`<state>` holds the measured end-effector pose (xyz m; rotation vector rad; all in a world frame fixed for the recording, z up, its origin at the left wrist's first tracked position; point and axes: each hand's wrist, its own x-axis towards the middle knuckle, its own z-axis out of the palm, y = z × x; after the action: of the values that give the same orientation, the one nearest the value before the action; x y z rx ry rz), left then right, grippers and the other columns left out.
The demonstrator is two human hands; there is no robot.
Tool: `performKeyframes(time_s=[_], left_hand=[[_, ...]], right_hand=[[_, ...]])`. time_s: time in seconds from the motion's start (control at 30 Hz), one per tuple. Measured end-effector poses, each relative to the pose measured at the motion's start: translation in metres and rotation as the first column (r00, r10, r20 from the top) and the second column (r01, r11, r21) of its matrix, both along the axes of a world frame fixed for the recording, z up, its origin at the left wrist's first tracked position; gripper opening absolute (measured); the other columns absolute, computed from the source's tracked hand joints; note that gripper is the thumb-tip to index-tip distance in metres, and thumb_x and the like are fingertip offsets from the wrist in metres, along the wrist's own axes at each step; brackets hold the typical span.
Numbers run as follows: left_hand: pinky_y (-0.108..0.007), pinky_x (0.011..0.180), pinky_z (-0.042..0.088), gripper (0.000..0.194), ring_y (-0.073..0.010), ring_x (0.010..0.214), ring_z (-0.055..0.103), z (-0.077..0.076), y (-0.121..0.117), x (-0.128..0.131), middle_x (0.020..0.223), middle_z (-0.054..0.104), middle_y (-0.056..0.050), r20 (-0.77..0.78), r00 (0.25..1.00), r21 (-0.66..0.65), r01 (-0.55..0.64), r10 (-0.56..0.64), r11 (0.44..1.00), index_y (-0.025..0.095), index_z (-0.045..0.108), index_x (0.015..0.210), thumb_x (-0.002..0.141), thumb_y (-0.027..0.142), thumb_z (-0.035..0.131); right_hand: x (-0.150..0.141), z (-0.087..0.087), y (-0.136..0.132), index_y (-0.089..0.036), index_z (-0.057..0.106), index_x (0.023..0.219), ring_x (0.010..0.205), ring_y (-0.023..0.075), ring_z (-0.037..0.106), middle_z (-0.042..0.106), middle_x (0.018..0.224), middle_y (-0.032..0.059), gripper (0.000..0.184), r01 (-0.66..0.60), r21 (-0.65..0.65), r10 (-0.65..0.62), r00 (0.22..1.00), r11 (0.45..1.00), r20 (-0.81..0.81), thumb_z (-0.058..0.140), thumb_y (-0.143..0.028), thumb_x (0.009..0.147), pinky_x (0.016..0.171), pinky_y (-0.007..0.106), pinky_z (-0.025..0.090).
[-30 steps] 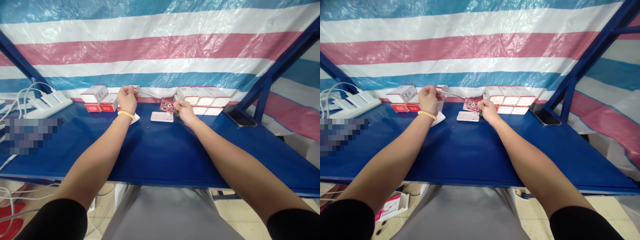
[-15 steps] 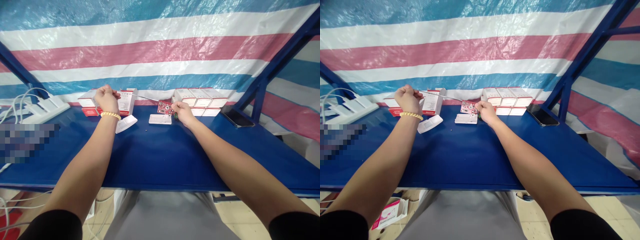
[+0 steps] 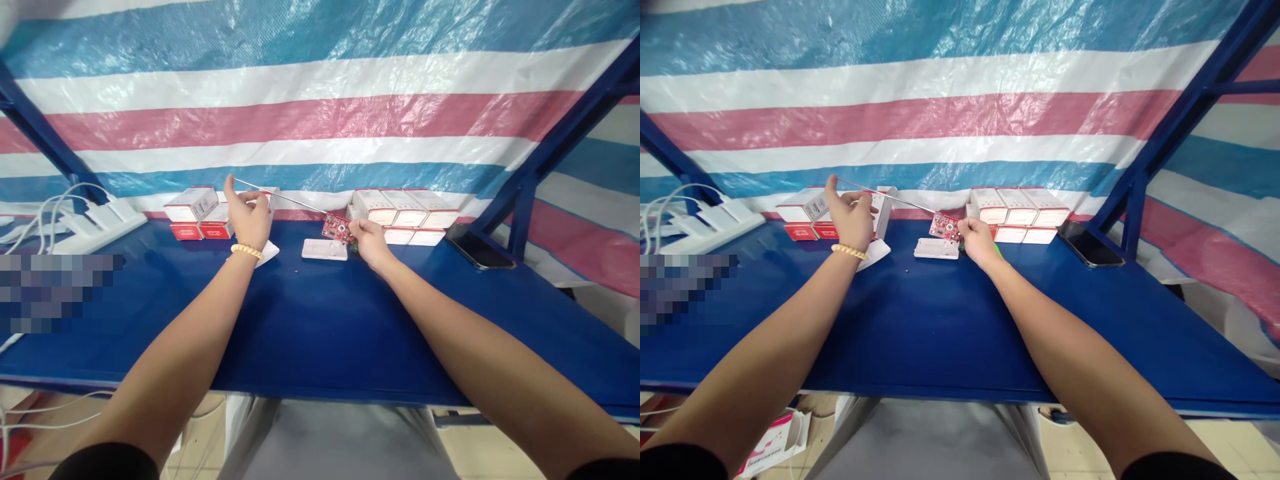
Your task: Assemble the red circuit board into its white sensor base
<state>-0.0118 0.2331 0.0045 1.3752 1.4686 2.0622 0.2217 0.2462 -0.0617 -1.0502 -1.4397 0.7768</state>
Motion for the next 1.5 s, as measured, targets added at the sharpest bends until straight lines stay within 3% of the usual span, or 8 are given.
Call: performKeyframes(time_s=[0.2, 0.43, 0.6, 0.97, 1.1, 1.2, 1.3, 1.5], left_hand=[[-0.022, 0.052, 0.044, 0.079, -0.0112, 0.057, 0.059, -0.003, -0.003, 0.002, 0.088, 0.064, -0.001, 0.009, 0.998, -0.054, 0.06, -0.059, 0.997, 0.023, 0.024, 0.142, 0.072, 0.02, 0.059], [-0.021, 0.052, 0.043, 0.076, -0.0091, 0.054, 0.057, -0.004, -0.002, 0.001, 0.085, 0.064, 0.0, -0.019, 0.998, -0.063, 0.062, -0.064, 0.996, 0.023, 0.027, 0.14, 0.07, 0.015, 0.056], [-0.024, 0.059, 0.046, 0.068, -0.0125, 0.058, 0.059, -0.007, -0.005, 0.005, 0.08, 0.064, 0.001, -0.174, 0.985, -0.107, -0.004, -0.015, 0.994, 0.018, 0.034, 0.134, 0.07, 0.016, 0.056], [-0.03, 0.07, 0.048, 0.057, -0.0178, 0.065, 0.063, -0.022, -0.02, 0.037, 0.083, 0.068, -0.003, -0.545, 0.822, -0.205, 0.058, -0.163, 0.977, 0.014, 0.046, 0.127, 0.071, 0.012, 0.055], [-0.03, 0.069, 0.049, 0.043, -0.0192, 0.071, 0.065, -0.033, -0.026, 0.05, 0.089, 0.069, -0.007, -0.602, 0.74, -0.291, 0.147, -0.3, 0.945, 0.015, 0.054, 0.116, 0.073, 0.013, 0.054], [-0.029, 0.073, 0.051, 0.049, -0.0194, 0.079, 0.066, -0.041, -0.028, 0.056, 0.096, 0.07, -0.006, -0.591, 0.705, -0.342, 0.22, -0.392, 0.913, 0.017, 0.052, 0.121, 0.073, 0.012, 0.053], [-0.03, 0.077, 0.051, 0.049, -0.0193, 0.084, 0.067, -0.045, -0.025, 0.055, 0.096, 0.072, -0.006, -0.535, 0.735, -0.353, 0.254, -0.417, 0.901, 0.017, 0.054, 0.122, 0.073, 0.011, 0.052], [-0.027, 0.061, 0.053, 0.015, -0.0166, 0.062, 0.067, -0.046, -0.013, 0.045, 0.071, 0.07, -0.002, -0.276, 0.831, -0.336, 0.387, -0.482, 0.859, 0.018, 0.063, 0.091, 0.079, 0.019, 0.053]], right_hand=[[-0.005, -0.003, -0.007, -0.022, 0.041, 0.056, 0.056, 0.0131, 0.04, 0.043, 0.055, -0.003, 0.036, 0.015, -0.051, -0.015, 1.0, 0.999, -0.009, 0.054, -0.051, 0.073, 0.056, 0.028, 0.032], [-0.004, -0.016, 0.005, -0.022, 0.048, 0.055, 0.061, 0.0183, 0.052, 0.053, 0.054, -0.0005, 0.033, -0.008, -0.117, 0.01, 1.0, 0.993, 0.023, 0.057, -0.049, 0.073, 0.059, 0.03, 0.039], [-0.003, -0.016, 0.005, -0.022, 0.052, 0.056, 0.061, 0.0187, 0.054, 0.058, 0.056, 0.0008, 0.032, 0.005, -0.118, -0.001, 0.999, 0.993, 0.038, 0.055, -0.049, 0.073, 0.058, 0.03, 0.039], [-0.004, -0.015, 0.0, -0.021, 0.054, 0.058, 0.059, 0.0176, 0.051, 0.057, 0.058, 0.0006, 0.029, 0.013, -0.146, -0.005, 0.999, 0.989, 0.054, 0.053, -0.046, 0.073, 0.057, 0.03, 0.037], [-0.005, -0.01, -0.005, -0.021, 0.053, 0.058, 0.06, 0.0169, 0.049, 0.055, 0.058, 0.0002, 0.029, 0.031, -0.099, -0.02, 0.994, 0.995, 0.109, 0.052, -0.045, 0.074, 0.059, 0.029, 0.036], [-0.005, -0.007, -0.009, -0.021, 0.053, 0.058, 0.06, 0.0164, 0.047, 0.053, 0.058, -0.0004, 0.03, 0.028, -0.074, -0.018, 0.991, 0.997, 0.133, 0.052, -0.046, 0.074, 0.059, 0.029, 0.035], [-0.005, -0.006, -0.011, -0.021, 0.051, 0.057, 0.059, 0.0162, 0.046, 0.051, 0.058, -0.0007, 0.031, 0.009, -0.066, -0.001, 0.992, 0.998, 0.13, 0.052, -0.047, 0.073, 0.059, 0.029, 0.035], [-0.007, -0.002, -0.012, -0.021, 0.05, 0.057, 0.059, 0.016, 0.045, 0.049, 0.057, -0.0009, 0.031, -0.025, -0.027, 0.028, 0.989, 0.999, 0.148, 0.051, -0.046, 0.074, 0.06, 0.03, 0.034]])
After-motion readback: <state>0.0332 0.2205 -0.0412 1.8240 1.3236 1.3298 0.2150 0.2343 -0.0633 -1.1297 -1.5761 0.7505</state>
